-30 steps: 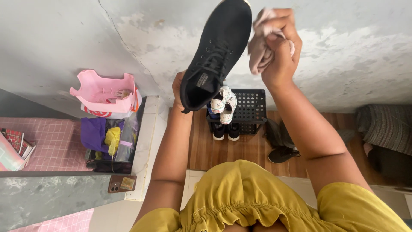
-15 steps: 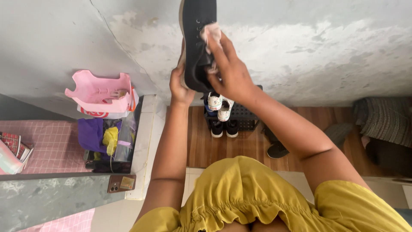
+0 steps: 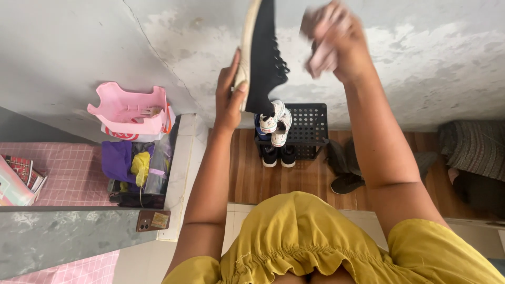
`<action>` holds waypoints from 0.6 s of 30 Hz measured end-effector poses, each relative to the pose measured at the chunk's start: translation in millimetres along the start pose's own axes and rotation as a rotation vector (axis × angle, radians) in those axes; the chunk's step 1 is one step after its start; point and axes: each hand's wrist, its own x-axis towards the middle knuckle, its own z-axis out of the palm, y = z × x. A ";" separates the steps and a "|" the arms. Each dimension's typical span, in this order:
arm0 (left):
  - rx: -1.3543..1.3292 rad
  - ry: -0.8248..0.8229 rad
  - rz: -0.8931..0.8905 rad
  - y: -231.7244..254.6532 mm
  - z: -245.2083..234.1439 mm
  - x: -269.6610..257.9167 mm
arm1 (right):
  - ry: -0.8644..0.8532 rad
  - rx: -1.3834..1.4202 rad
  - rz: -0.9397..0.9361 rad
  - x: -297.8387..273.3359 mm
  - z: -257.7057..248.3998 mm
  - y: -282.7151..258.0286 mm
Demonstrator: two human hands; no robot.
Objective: The person wipes several shoes with a white cloth, focusing on black sneakers and a white sneaker. The person picks up each shoe, wipes the upper and sole, and places them back on a black plastic crate or the floor.
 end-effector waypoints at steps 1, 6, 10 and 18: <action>0.000 0.001 0.000 10.0 4.8 0.0 | -0.001 0.000 0.000 5.4 -0.3 3.7; 0.253 0.016 0.163 49.7 29.4 -2.4 | 0.277 -0.348 -0.219 18.2 -4.0 69.9; 0.128 0.099 -0.014 28.0 26.1 7.9 | 0.250 -0.953 -0.134 -17.2 66.9 64.3; 0.256 -0.052 0.021 35.8 41.8 -9.4 | 0.304 -0.980 -0.317 4.7 32.5 67.4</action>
